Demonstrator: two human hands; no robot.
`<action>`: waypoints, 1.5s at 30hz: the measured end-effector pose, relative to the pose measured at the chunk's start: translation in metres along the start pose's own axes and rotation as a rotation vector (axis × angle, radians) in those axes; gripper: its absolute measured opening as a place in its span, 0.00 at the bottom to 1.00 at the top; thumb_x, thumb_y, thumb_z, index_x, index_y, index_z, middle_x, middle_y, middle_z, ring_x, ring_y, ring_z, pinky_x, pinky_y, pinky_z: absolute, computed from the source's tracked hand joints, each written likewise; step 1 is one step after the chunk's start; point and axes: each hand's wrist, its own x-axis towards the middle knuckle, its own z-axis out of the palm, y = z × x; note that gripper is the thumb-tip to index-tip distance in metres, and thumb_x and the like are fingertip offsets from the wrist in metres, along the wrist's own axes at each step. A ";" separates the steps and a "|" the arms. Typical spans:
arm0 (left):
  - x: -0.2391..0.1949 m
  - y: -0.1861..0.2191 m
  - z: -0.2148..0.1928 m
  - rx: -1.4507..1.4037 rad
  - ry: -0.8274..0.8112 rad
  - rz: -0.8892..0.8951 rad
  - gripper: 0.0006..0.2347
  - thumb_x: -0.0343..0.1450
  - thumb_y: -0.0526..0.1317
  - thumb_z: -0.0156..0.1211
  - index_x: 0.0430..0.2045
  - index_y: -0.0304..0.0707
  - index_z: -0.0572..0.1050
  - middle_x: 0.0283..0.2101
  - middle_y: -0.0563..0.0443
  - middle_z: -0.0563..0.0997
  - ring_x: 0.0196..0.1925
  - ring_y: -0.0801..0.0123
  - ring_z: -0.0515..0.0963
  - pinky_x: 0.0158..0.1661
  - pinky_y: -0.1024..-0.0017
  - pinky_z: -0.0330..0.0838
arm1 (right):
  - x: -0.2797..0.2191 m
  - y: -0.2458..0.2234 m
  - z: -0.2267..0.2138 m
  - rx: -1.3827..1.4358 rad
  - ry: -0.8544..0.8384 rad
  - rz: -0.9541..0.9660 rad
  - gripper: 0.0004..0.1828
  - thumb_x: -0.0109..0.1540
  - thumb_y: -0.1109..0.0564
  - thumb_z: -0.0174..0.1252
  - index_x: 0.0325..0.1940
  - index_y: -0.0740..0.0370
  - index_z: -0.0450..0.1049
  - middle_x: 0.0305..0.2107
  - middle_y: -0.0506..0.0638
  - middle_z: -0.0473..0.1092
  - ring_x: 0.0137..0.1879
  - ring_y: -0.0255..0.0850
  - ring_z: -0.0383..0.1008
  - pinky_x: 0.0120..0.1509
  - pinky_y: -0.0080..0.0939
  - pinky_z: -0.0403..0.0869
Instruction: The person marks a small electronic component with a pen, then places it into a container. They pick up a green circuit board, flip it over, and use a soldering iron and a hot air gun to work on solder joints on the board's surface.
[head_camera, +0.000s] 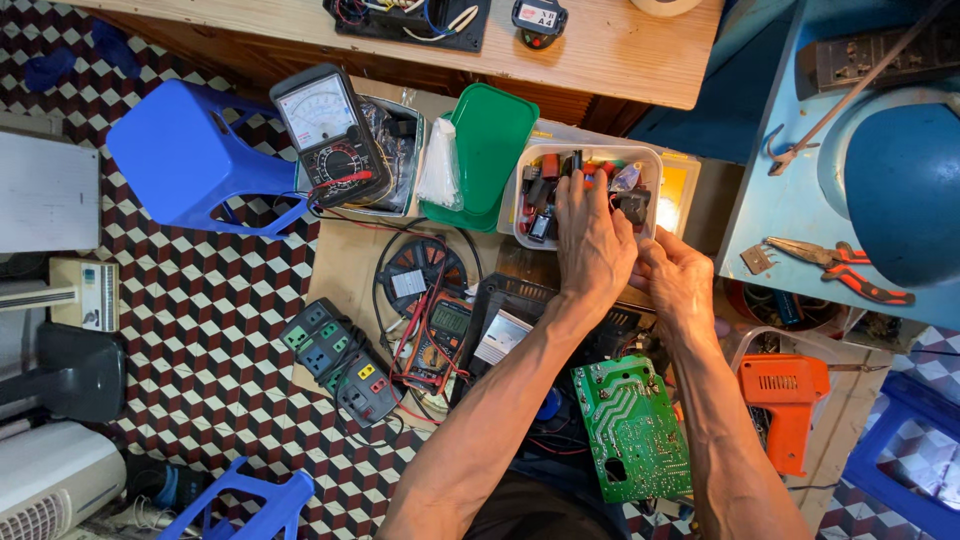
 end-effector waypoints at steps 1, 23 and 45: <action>-0.002 0.002 -0.002 -0.032 -0.028 0.037 0.23 0.72 0.33 0.55 0.64 0.25 0.63 0.69 0.24 0.62 0.74 0.34 0.58 0.70 0.48 0.58 | 0.000 -0.001 0.000 0.003 0.006 0.009 0.19 0.68 0.60 0.52 0.63 0.66 0.75 0.40 0.50 0.77 0.37 0.33 0.75 0.43 0.33 0.79; 0.103 -0.046 -0.091 0.254 -0.660 0.377 0.57 0.46 0.48 0.86 0.69 0.45 0.51 0.71 0.31 0.56 0.70 0.36 0.58 0.66 0.50 0.56 | 0.005 -0.004 -0.008 -0.008 -0.074 0.044 0.21 0.69 0.60 0.48 0.63 0.74 0.68 0.47 0.65 0.74 0.45 0.52 0.82 0.51 0.43 0.83; 0.092 -0.056 -0.045 0.515 -0.636 0.412 0.44 0.63 0.35 0.70 0.76 0.54 0.49 0.71 0.41 0.65 0.73 0.50 0.63 0.71 0.40 0.50 | -0.002 -0.015 0.000 -0.064 -0.056 0.050 0.21 0.68 0.59 0.49 0.63 0.74 0.70 0.48 0.66 0.76 0.45 0.51 0.83 0.51 0.43 0.84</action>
